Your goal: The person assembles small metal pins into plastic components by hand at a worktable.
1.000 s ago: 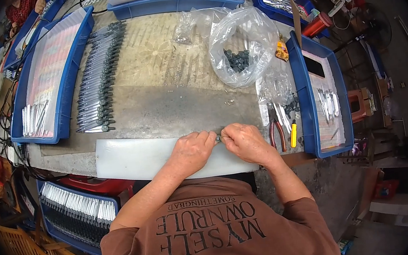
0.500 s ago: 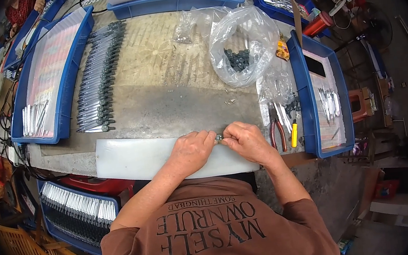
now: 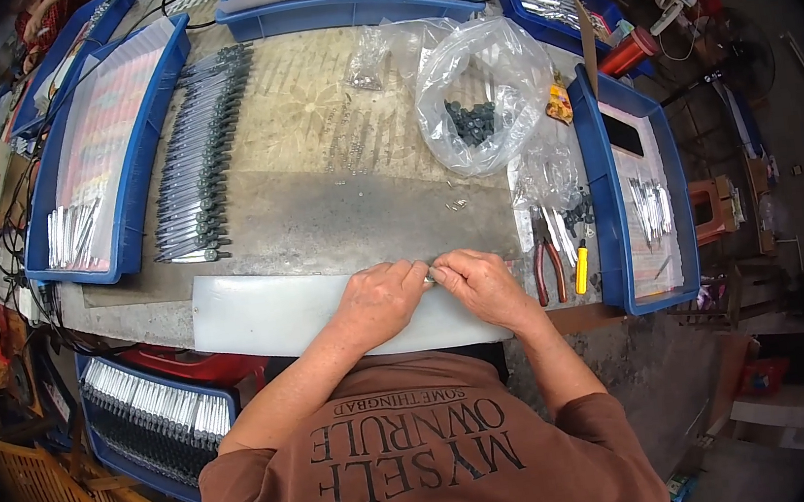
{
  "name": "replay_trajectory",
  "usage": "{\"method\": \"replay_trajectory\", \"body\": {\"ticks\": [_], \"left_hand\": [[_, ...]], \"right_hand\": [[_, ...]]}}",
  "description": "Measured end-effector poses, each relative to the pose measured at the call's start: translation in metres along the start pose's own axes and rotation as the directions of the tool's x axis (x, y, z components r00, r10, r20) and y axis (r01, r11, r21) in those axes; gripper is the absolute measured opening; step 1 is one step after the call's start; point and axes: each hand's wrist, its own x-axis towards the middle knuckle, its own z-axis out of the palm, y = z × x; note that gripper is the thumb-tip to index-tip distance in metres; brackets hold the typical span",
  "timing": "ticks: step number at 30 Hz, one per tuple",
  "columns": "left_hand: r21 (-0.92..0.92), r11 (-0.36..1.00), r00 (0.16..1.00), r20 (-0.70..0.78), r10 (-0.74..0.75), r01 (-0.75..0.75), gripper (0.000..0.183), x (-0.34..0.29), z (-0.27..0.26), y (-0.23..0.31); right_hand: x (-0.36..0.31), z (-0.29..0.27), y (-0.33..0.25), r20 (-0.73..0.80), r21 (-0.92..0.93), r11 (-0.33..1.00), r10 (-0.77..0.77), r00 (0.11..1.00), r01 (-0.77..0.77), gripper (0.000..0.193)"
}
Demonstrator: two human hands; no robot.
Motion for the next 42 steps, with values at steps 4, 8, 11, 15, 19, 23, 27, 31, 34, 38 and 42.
{"method": "replay_trajectory", "body": {"ticks": [4,8,11,15,19,23,27,31,34,38,42], "left_hand": [[-0.015,1.000,1.000,-0.012,-0.004,0.004,0.016,-0.002,0.001,-0.001],[-0.039,0.999,0.999,-0.044,0.023,-0.024,0.016,-0.003,0.002,-0.001],[-0.035,0.999,0.999,-0.036,0.027,-0.028,0.016,-0.004,0.004,-0.002],[-0.030,0.999,0.999,-0.039,0.037,-0.038,0.018,-0.004,0.003,-0.003],[-0.024,0.999,0.998,-0.054,0.033,-0.034,0.018,-0.004,0.004,-0.003],[-0.055,0.998,0.998,-0.062,0.029,-0.032,0.017,-0.006,0.005,-0.003],[-0.072,0.997,0.998,-0.054,0.039,-0.043,0.017,-0.007,0.007,-0.003],[-0.058,0.998,0.998,-0.058,0.031,-0.035,0.018,-0.007,0.008,-0.003],[-0.092,0.995,0.996,-0.077,0.038,-0.045,0.014,-0.006,0.005,-0.002],[-0.085,0.996,0.998,-0.060,0.022,-0.027,0.015,-0.007,0.006,-0.003],[-0.101,0.995,0.998,-0.067,0.018,-0.025,0.015,-0.007,0.004,-0.003]], "right_hand": [[0.000,0.003,0.000,0.006,0.044,0.998,0.053,0.999,-0.053,0.014],[0.001,0.002,-0.004,0.021,0.093,0.992,0.081,0.997,-0.082,0.013],[0.000,0.004,-0.005,0.009,0.089,0.991,0.095,0.995,-0.095,0.013],[-0.003,0.011,-0.004,-0.083,0.055,0.997,0.052,0.995,-0.047,0.011],[-0.004,0.012,-0.005,-0.128,0.013,0.999,0.036,0.991,-0.034,0.013],[-0.003,0.007,-0.007,-0.066,0.040,0.999,0.039,0.997,-0.036,0.014],[-0.004,0.005,-0.010,-0.030,0.064,0.993,0.100,0.995,-0.098,0.014],[-0.005,0.007,-0.007,-0.050,0.103,0.989,0.110,0.993,-0.104,0.014],[-0.005,0.010,-0.009,-0.101,0.058,0.996,0.069,0.992,-0.063,0.014],[-0.004,0.011,-0.007,-0.103,0.057,0.998,0.044,0.994,-0.038,0.013],[-0.005,0.012,-0.008,-0.116,0.101,0.993,0.074,0.991,-0.062,0.014]]}}
